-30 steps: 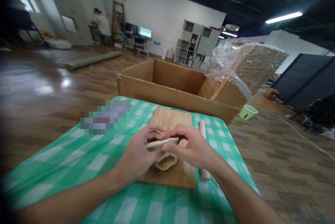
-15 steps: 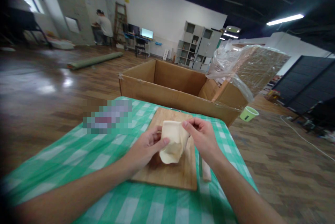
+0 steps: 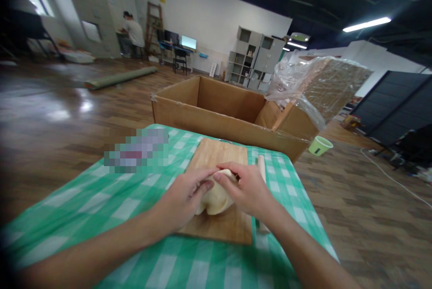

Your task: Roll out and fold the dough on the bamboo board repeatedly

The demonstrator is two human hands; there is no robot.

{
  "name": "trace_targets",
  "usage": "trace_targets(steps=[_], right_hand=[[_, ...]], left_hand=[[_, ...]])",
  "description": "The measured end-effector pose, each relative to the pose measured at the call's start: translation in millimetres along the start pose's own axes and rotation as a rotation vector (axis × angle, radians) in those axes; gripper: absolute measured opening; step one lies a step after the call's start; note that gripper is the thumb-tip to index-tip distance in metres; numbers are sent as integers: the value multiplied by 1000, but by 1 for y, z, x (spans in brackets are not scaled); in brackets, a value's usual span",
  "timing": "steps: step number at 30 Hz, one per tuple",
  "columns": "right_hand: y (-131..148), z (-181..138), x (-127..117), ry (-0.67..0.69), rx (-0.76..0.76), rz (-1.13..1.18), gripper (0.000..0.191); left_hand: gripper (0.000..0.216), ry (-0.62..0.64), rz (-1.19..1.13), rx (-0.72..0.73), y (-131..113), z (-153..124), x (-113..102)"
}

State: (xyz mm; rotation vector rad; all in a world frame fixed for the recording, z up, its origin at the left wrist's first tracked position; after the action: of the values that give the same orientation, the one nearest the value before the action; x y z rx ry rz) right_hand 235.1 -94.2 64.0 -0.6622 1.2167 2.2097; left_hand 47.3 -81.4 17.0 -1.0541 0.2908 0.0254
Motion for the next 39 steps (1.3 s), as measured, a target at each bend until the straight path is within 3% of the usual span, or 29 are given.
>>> trace_targets(steps=[9, 14, 20, 24, 29, 32, 35, 39], right_hand=[[-11, -3, 8, -161, 191, 216, 36], [-23, -11, 23, -127, 181, 259, 36], [-32, -21, 35, -160, 177, 281, 42], [-29, -19, 39, -176, 279, 445, 45], [-25, -19, 40, -101, 363, 620, 45], [-23, -19, 37, -83, 297, 537, 39], [-22, -18, 34, -182, 245, 404, 30], [-20, -17, 34, -267, 254, 385, 28]], left_hand=[[24, -152, 73, -15, 0, 12, -18], [26, -75, 106, 39, 7, 14, -18], [27, -14, 87, -24, 13, 15, -16], [27, -17, 81, -50, 11, 18, -19], [26, -2, 45, -67, 8, 16, -18], [34, -1, -23, -125, 10, 14, -16], [42, 42, -81, -195, 15, 14, -14], [33, 26, 10, -152, 21, 16, -15]])
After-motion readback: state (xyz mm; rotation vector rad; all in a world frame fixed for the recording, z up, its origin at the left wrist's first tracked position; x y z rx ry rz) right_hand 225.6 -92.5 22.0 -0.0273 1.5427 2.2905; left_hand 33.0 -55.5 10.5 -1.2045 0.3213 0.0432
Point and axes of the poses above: each hand's wrist, its own z-axis towards the middle knuckle, its own x-axis out of the palm, y = z × x, the point moved 1 cm from there along z, towards the middle knuckle, and after that the axes turned 12 degrees about -y, right-handed, at the moved point
